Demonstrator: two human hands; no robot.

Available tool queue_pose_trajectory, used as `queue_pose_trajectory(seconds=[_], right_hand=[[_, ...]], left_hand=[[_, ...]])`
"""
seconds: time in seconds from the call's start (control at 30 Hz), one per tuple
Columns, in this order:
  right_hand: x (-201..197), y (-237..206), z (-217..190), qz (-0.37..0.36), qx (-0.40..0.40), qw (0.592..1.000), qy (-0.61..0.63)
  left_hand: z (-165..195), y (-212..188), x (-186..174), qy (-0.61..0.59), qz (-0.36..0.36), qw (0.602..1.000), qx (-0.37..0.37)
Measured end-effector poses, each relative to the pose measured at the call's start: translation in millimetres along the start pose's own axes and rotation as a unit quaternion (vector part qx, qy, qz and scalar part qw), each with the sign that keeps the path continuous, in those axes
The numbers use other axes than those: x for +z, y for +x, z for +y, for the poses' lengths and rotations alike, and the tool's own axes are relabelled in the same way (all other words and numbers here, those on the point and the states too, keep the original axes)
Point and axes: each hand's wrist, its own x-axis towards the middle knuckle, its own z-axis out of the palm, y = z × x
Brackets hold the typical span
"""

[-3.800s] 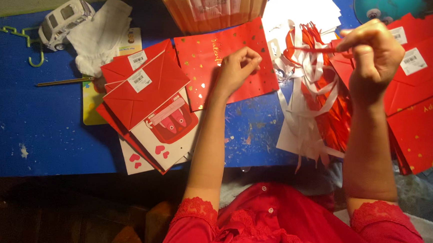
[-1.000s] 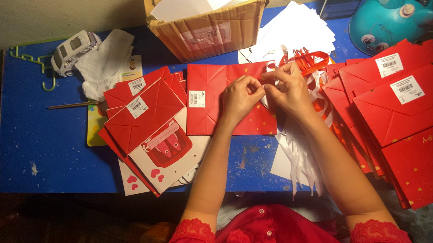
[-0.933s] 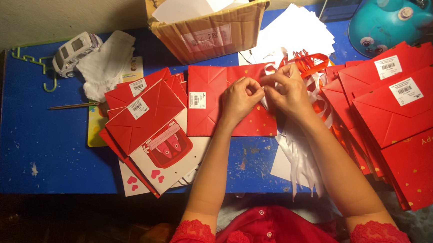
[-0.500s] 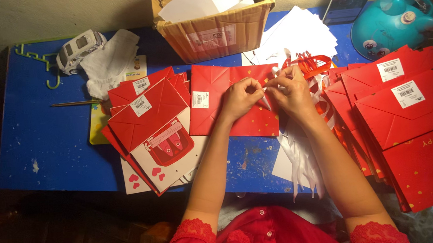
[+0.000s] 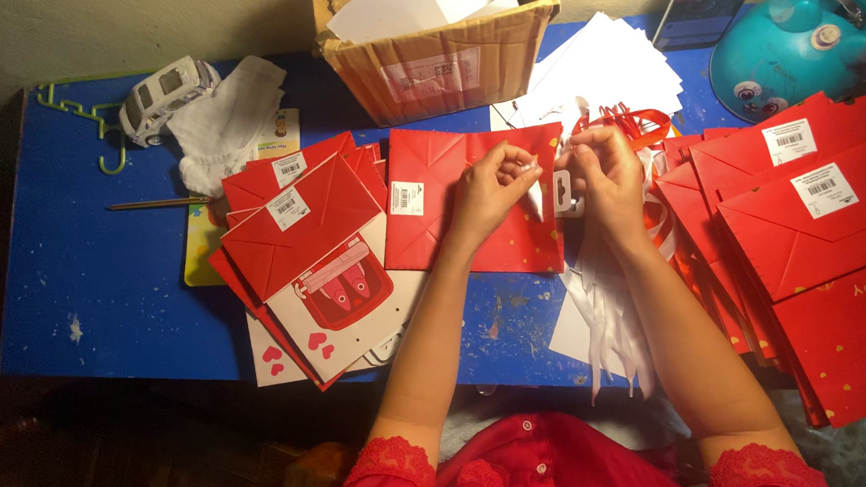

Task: The person ties white and red ribbons onto red greeting cards at a blue table. They thread the ribbon through a small plastic tab, tie a knot, and adjust the loops before moving to the next card.

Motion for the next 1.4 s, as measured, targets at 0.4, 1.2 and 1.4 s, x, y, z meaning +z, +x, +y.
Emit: queue_pose_trajectory(seconds=[0.4, 1.2, 1.4], right_hand=[[16.1, -6.2, -8.7, -0.060, 0.001, 0.976, -0.209], [12.1, -4.4, -6.2, -0.053, -0.065, 0.948, -0.308], [7.4, -2.7, 0.7, -0.044, -0.052, 0.942, -0.330]], left_hand=[[-28.7, 5.9, 1.5, -0.088, -0.015, 0.996, 0.023], [-33.6, 11.1, -10.7, -0.284, -0.122, 0.951, -0.002], [-32.6, 10.9, -14.6, -0.314, -0.121, 0.941, -0.019]])
